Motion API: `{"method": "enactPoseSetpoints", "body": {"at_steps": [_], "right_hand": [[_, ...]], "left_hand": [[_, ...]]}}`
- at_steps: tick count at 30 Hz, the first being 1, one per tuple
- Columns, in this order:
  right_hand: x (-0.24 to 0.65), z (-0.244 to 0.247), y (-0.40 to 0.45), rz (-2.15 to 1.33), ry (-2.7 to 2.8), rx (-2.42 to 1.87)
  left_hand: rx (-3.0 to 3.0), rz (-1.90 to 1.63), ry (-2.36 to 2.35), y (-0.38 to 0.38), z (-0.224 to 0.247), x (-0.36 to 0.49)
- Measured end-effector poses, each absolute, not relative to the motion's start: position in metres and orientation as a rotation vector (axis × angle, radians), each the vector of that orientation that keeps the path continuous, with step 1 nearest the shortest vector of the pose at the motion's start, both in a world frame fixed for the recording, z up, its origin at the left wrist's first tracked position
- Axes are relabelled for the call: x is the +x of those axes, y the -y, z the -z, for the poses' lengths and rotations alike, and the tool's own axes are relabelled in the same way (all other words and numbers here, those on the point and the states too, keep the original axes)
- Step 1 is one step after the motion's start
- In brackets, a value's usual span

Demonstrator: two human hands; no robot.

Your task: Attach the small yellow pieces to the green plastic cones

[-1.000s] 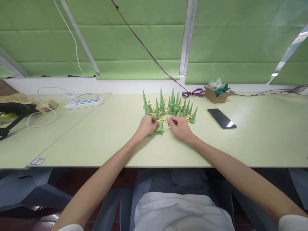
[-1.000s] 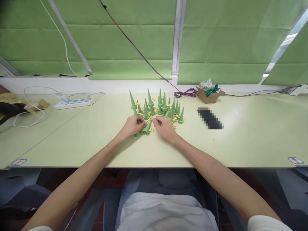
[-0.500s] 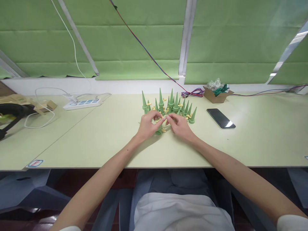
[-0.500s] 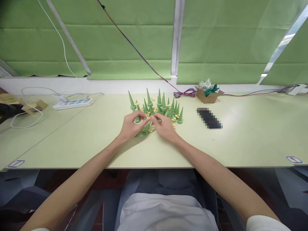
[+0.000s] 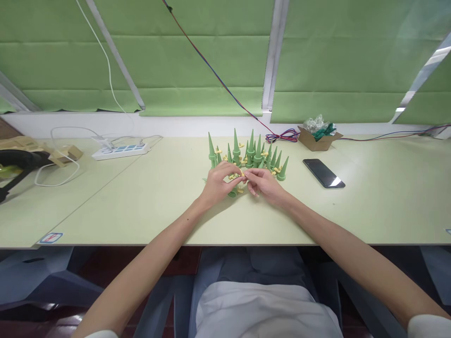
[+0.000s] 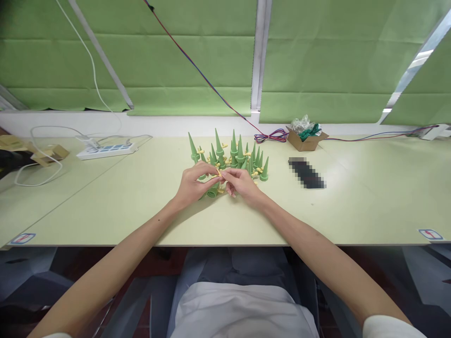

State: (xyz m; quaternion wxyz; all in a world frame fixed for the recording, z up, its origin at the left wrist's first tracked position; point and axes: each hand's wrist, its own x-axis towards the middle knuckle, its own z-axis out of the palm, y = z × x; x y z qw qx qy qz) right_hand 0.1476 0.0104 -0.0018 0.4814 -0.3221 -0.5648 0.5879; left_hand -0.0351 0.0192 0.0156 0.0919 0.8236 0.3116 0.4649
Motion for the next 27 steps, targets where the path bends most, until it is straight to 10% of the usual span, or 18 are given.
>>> {"method": "enactPoseSetpoints", "body": {"at_steps": [27], "right_hand": [[0.1411,-0.0017,-0.0044,-1.194,1.401,-0.816]], "left_hand": [[2.220,-1.272,-1.047,-0.0216,-0.0211,-0.0366]]}}
